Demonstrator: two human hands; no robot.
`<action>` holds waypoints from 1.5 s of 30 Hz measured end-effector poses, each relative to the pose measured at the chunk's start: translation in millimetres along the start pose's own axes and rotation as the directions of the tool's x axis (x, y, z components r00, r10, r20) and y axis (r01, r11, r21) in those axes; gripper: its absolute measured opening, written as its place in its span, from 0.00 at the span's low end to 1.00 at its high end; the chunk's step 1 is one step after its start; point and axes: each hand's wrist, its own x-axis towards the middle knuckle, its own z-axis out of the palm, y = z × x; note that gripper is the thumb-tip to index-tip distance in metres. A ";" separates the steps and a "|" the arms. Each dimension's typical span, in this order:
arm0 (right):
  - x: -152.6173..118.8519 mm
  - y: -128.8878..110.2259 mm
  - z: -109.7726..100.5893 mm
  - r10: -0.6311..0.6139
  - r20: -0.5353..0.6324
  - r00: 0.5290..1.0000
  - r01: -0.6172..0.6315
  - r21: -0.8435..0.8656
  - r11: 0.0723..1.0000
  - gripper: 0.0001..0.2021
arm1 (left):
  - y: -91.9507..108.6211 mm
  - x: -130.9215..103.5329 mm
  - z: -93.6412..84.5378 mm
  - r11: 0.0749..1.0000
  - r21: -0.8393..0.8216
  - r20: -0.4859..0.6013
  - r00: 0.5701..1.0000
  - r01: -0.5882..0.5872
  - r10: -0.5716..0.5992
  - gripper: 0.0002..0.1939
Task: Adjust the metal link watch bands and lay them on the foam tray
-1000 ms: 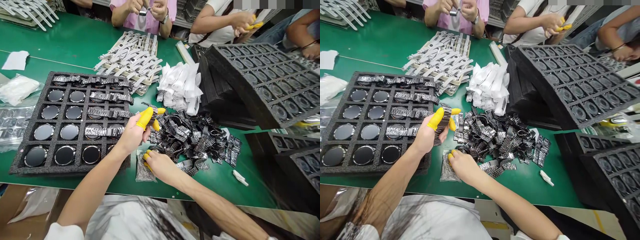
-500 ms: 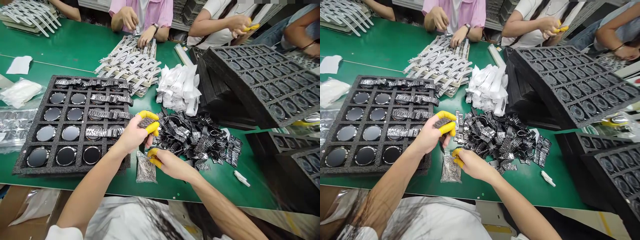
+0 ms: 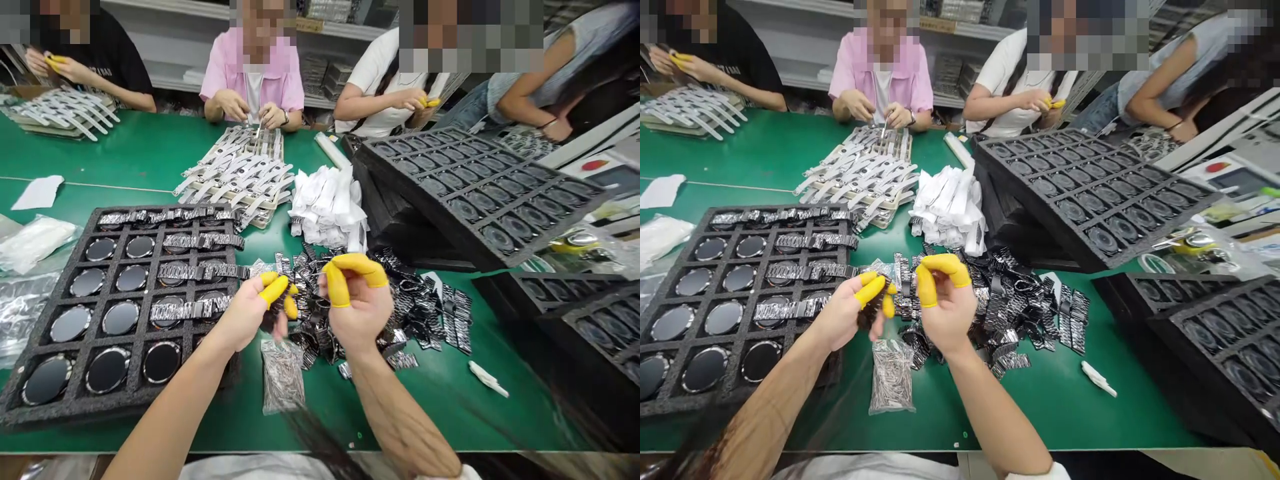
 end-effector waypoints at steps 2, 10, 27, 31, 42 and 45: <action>-1.9 8.8 14.0 -0.176 -0.036 0.984 0.173 -0.061 0.983 0.06 | 0.5 -1.1 0.7 0.999 -0.045 -0.019 1.000 -0.017 0.016 0.25; -7.8 31.3 26.3 -0.462 0.067 0.885 0.466 -0.181 0.866 0.12 | 1.7 -0.3 -0.3 0.999 0.005 -0.152 0.987 -0.051 0.052 0.29; -13.5 21.5 29.2 -0.051 0.159 0.986 0.042 0.060 0.997 0.11 | 5.6 -1.0 4.3 0.992 -0.028 -0.161 0.980 -0.121 0.115 0.30; -13.1 13.0 35.6 0.186 0.280 0.942 -0.254 0.228 0.940 0.11 | 5.9 -1.4 2.8 0.986 -0.058 -0.140 0.979 -0.154 0.145 0.29; 15.4 7.6 18.5 0.399 0.303 0.865 -0.491 0.352 0.797 0.15 | -4.6 -1.1 -2.7 0.980 -0.007 -0.177 0.965 -0.196 0.192 0.27; 26.1 1.3 5.4 0.454 0.472 0.756 -0.623 0.309 0.719 0.17 | -8.7 -0.7 -5.0 0.972 0.107 -0.199 0.954 -0.207 0.225 0.26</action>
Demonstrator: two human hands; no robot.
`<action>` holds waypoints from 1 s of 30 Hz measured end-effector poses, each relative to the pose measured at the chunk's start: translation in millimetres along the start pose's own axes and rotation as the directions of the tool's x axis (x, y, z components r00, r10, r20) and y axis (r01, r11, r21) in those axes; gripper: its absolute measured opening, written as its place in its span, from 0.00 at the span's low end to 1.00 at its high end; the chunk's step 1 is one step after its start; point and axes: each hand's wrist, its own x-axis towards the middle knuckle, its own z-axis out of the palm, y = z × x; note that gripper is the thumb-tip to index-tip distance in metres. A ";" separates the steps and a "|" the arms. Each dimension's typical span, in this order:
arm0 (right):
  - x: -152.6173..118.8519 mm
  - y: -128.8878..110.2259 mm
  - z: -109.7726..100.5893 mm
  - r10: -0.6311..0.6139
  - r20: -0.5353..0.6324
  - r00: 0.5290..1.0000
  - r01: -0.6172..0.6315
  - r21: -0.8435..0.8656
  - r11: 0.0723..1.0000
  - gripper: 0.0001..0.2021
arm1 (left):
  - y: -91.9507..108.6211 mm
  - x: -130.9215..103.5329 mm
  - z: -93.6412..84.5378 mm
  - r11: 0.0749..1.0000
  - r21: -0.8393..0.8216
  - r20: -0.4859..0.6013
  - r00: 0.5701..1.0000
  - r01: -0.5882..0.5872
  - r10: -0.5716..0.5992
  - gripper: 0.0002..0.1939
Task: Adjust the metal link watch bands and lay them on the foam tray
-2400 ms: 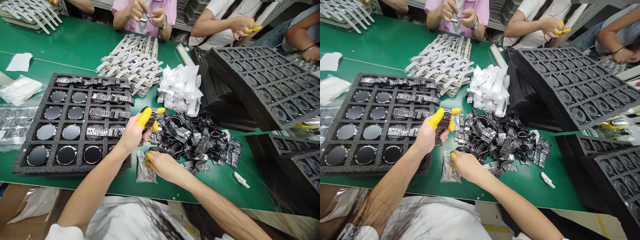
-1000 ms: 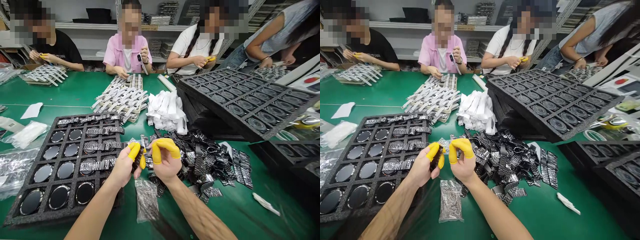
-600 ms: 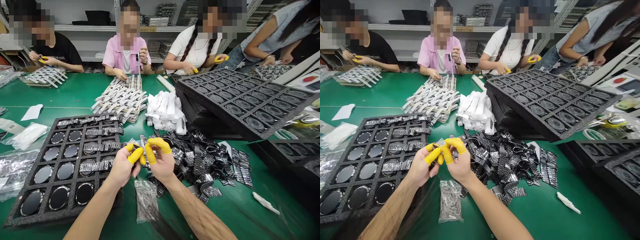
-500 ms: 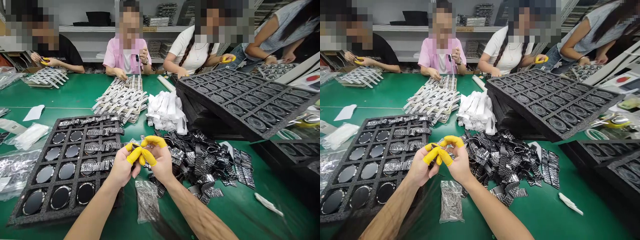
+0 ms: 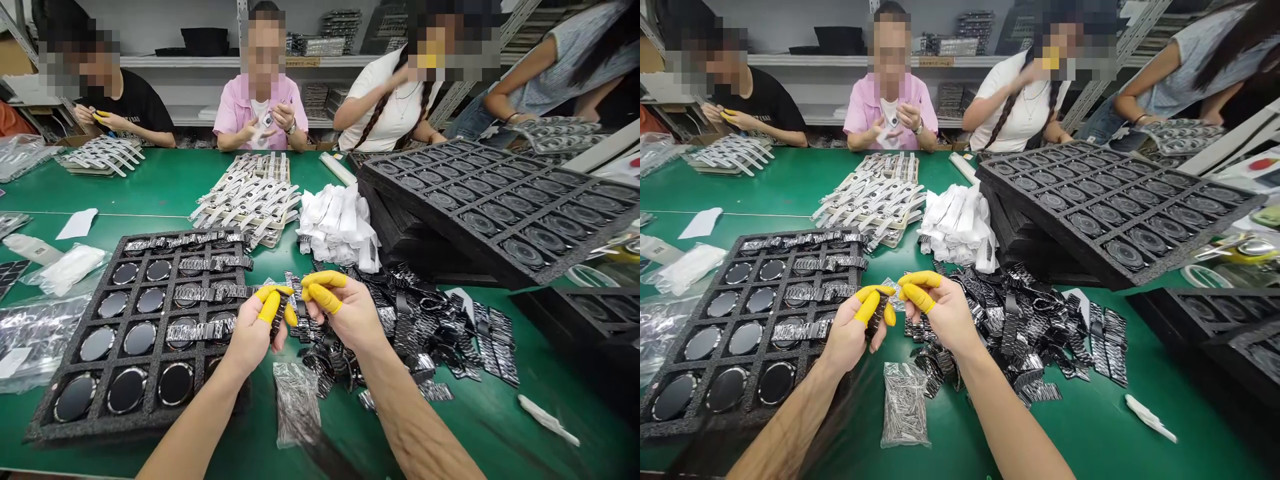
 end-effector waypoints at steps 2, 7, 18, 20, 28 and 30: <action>-0.7 -5.0 -2.8 0.121 0.106 0.987 -0.122 0.004 0.992 0.19 | 0.2 -0.4 0.5 0.999 0.051 -0.008 1.000 -0.017 0.017 0.25; 2.1 -3.2 -0.6 0.278 0.287 0.917 -0.313 0.082 0.946 0.26 | 4.7 -1.4 4.2 0.995 0.091 0.022 0.999 -0.033 0.031 0.28; 3.4 7.4 8.7 0.256 0.121 0.959 -0.268 0.098 0.958 0.30 | 6.3 0.2 5.1 1.000 0.030 0.064 0.998 0.006 -0.008 0.27; 2.1 16.7 12.0 0.175 0.054 0.983 -0.178 0.043 0.983 0.30 | 8.8 -0.4 3.8 0.997 -0.042 0.086 0.995 0.061 -0.057 0.25; 9.4 17.9 -6.1 -0.311 0.383 0.870 0.426 -0.266 0.865 0.19 | 15.0 1.6 -0.9 0.951 -0.158 0.284 0.934 0.267 -0.215 0.34; 7.9 13.9 -6.7 -0.379 0.440 0.814 0.517 -0.253 0.818 0.13 | 21.0 1.2 1.3 0.960 -0.110 0.349 0.914 0.258 -0.206 0.41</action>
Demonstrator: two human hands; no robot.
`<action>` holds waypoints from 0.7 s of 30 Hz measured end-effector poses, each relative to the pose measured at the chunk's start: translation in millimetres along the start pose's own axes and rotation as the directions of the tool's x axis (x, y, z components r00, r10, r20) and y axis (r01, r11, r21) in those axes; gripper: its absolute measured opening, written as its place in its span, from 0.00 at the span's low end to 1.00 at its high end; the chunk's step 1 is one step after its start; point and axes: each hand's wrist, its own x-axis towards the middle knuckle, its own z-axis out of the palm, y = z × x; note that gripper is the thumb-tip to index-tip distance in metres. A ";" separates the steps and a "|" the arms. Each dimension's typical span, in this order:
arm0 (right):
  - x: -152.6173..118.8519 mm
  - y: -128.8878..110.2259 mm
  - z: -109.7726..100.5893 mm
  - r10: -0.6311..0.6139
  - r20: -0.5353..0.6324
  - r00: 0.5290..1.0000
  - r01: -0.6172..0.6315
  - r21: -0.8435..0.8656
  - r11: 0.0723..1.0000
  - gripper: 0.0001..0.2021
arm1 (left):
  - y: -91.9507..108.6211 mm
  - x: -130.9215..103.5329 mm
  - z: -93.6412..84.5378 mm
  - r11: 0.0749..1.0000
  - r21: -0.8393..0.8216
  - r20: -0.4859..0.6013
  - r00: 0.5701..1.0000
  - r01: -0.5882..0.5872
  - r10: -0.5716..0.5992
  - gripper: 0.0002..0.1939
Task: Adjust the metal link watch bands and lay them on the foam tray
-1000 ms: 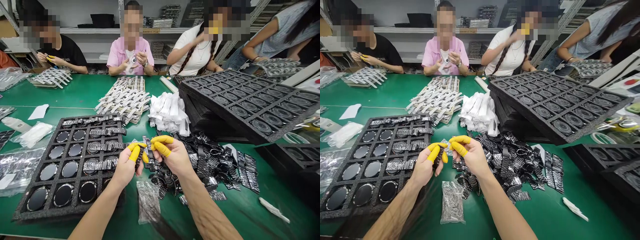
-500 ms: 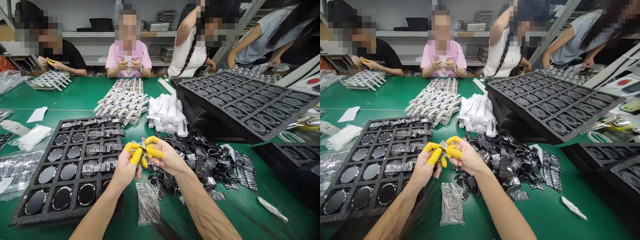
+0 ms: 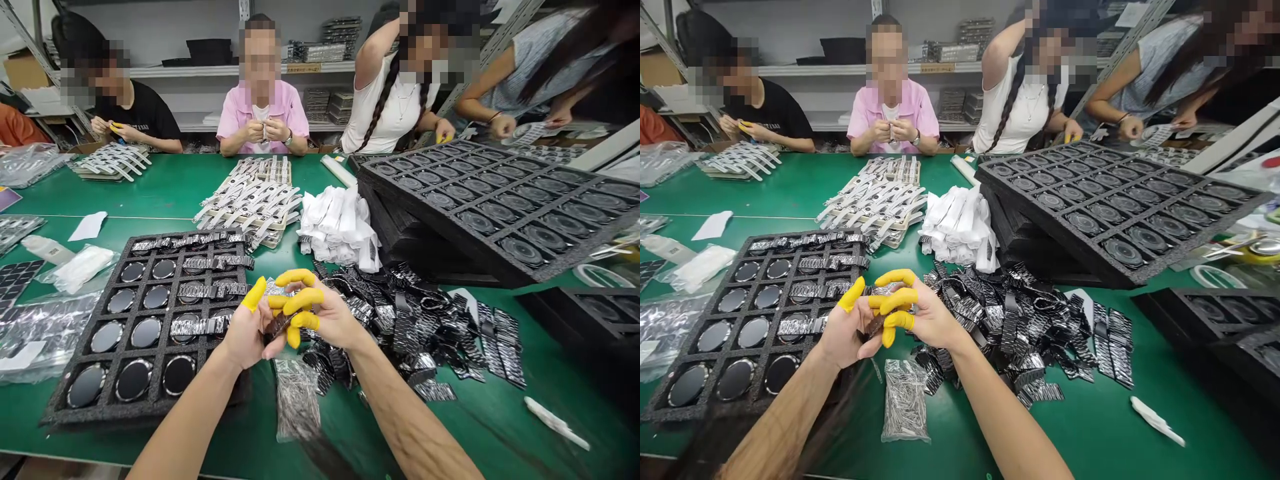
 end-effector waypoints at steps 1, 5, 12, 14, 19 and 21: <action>-0.2 -2.5 0.6 -0.032 -0.033 0.999 0.032 0.013 0.999 0.13 | 4.2 -2.9 1.8 0.999 0.038 -0.007 0.999 -0.032 0.032 0.41; -1.2 -15.0 4.1 0.017 -0.248 0.969 0.019 0.141 0.990 0.14 | 22.5 -41.8 0.6 0.815 0.552 -0.213 0.916 -0.175 0.340 0.26; 0.6 -30.5 2.1 0.274 -0.296 0.915 -0.109 0.472 0.875 0.17 | -2.3 -138.3 -21.1 -0.420 0.882 -0.074 0.941 0.217 0.331 0.15; 2.0 -30.3 6.1 0.317 -0.276 0.907 -0.133 0.527 0.839 0.18 | -11.8 -141.8 -19.3 -0.591 0.768 -0.098 0.957 0.248 0.275 0.16; 3.7 -28.0 21.3 0.449 -0.245 0.859 -0.217 0.620 0.754 0.22 | -18.5 -126.8 -18.8 -0.687 0.692 -0.060 0.965 0.223 0.254 0.15; 3.0 -28.4 25.2 0.495 -0.243 0.834 -0.254 0.628 0.736 0.24 | -18.3 -126.5 -30.4 -0.635 0.742 -0.026 0.956 0.214 0.292 0.14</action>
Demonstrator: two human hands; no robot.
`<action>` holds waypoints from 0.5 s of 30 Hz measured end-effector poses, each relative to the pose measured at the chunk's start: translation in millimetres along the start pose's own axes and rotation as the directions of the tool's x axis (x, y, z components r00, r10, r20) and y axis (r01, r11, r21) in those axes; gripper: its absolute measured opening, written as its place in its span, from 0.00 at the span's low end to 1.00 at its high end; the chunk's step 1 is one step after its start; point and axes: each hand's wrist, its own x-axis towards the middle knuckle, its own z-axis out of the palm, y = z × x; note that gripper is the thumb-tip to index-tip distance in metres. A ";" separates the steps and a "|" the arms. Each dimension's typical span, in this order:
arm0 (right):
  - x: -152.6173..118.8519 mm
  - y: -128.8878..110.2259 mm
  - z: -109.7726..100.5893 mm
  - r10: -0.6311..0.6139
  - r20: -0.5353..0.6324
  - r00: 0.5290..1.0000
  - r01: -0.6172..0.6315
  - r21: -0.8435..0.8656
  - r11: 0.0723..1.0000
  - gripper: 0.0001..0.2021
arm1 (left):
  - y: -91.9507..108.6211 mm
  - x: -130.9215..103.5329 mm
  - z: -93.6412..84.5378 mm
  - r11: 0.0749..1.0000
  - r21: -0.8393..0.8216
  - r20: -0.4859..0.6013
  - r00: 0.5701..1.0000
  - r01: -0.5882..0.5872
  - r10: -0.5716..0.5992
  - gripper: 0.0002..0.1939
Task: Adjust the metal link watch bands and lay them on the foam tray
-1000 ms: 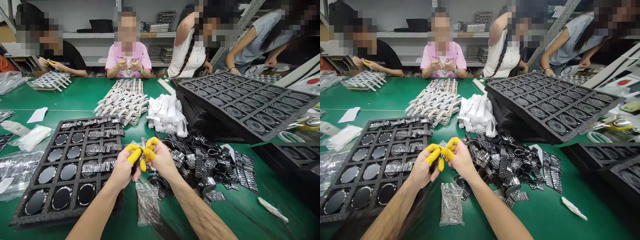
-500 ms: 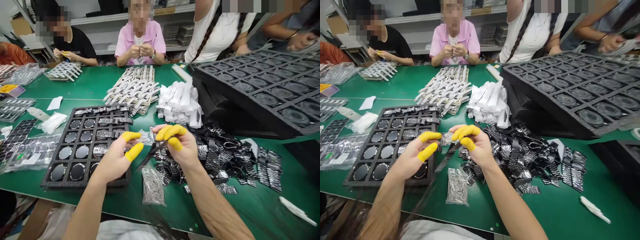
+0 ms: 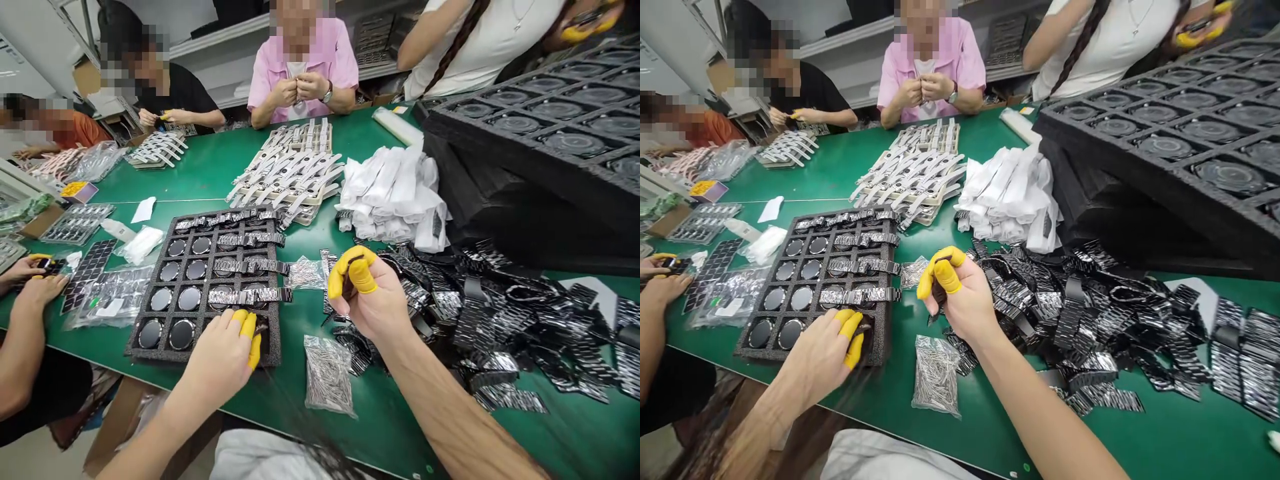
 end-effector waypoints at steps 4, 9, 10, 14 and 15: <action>-3.5 0.4 3.7 0.056 0.003 0.998 -0.056 0.003 0.998 0.25 | -26.3 -5.4 6.7 0.925 -0.356 0.009 0.990 0.132 -0.138 0.11; -8.7 7.5 12.4 0.140 0.044 0.989 -0.142 0.043 0.989 0.25 | -37.4 16.2 -19.2 0.549 -0.756 0.127 0.904 0.355 -0.409 0.15; -10.1 10.8 14.0 0.162 0.051 0.985 -0.164 0.038 0.986 0.25 | -36.4 26.0 -24.7 0.464 -0.830 0.098 0.898 0.311 -0.428 0.16; -14.6 24.9 16.5 0.234 0.094 0.968 -0.233 -0.014 0.972 0.27 | -25.1 71.4 -35.8 0.236 -0.971 -0.090 0.883 0.024 -0.461 0.17; -14.7 27.5 16.2 0.232 0.105 0.967 -0.231 -0.020 0.973 0.26 | -20.2 81.6 -35.4 0.165 -0.986 -0.092 0.892 -0.020 -0.443 0.18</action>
